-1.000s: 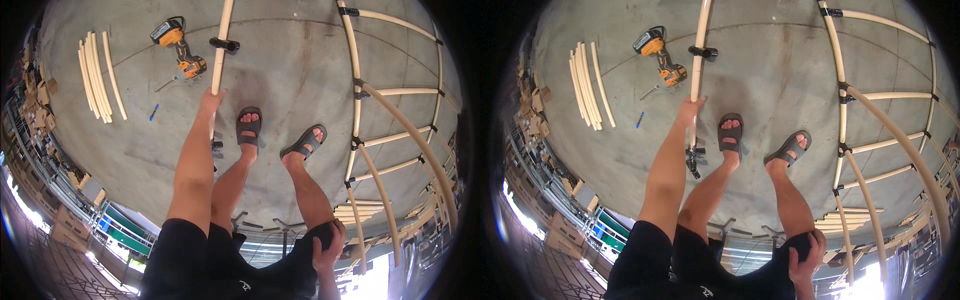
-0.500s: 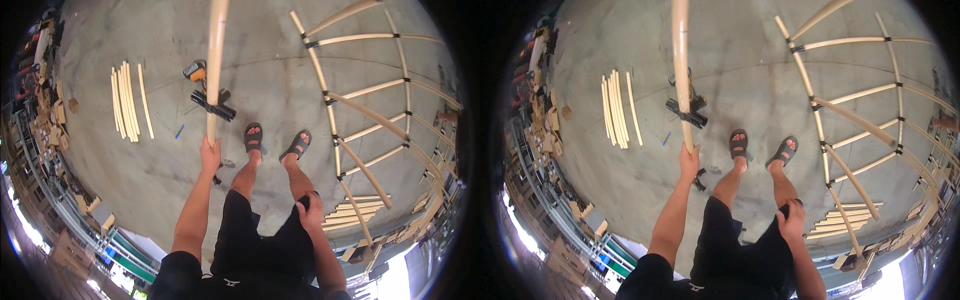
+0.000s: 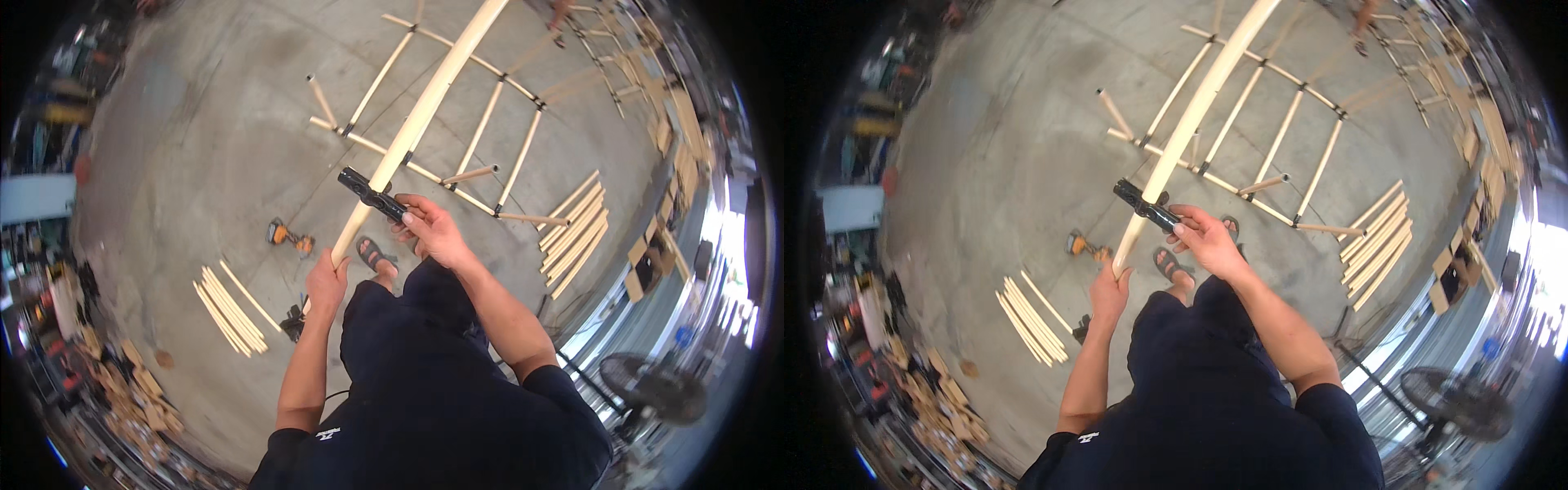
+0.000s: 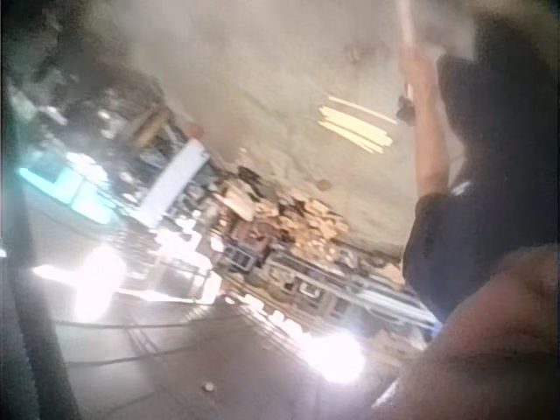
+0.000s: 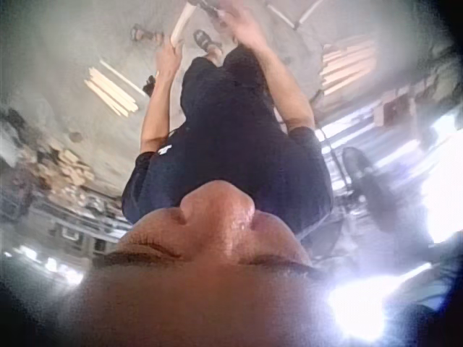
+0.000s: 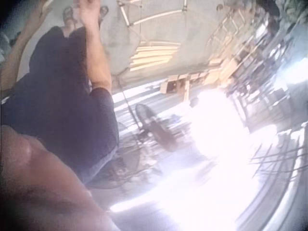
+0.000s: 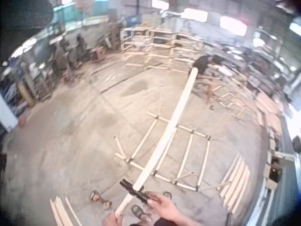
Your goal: The person assembles a frame by sliding plastic connectors onto wooden poles, positioning them along the poles, and securing them using a power drill.
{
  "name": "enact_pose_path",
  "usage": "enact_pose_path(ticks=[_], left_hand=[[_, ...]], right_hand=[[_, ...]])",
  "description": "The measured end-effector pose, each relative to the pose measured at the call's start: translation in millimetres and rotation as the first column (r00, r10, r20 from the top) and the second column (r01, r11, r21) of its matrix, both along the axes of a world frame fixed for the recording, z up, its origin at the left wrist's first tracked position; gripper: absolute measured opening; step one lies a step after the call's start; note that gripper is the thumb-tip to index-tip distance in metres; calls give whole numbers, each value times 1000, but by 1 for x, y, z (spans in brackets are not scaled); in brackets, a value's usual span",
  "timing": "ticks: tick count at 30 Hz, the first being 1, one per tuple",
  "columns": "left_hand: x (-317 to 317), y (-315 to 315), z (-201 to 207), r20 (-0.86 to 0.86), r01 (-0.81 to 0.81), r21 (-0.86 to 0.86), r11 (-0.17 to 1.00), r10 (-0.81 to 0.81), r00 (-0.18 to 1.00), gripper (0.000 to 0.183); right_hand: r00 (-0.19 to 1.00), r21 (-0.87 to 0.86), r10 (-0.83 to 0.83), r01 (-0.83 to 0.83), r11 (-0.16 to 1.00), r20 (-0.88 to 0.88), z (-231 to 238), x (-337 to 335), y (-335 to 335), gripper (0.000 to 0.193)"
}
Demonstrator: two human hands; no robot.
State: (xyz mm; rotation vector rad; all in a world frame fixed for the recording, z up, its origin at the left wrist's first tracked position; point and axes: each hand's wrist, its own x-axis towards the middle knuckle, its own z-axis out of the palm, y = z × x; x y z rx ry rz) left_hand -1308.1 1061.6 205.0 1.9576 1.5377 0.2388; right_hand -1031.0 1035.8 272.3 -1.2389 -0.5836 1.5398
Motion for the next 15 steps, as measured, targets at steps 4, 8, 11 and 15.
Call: enact_pose_path(ticks=[4,8,11,15], left_hand=[[39,10,33,-227,273,21,962,-261,938,33],[83,11,52,-226,512,103,852,-482,847,35],[120,16,77,-151,651,-29,759,-647,748,34],[175,20,116,-8,680,-315,663,-718,696,34]], right_hand=[[984,-45,-169,172,984,60,59,35,-46,44],[959,-95,-282,281,955,6,6,72,-96,46],[882,46,-392,417,908,-261,-31,91,-141,48],[800,166,-393,510,844,-454,-55,117,-180,49]])
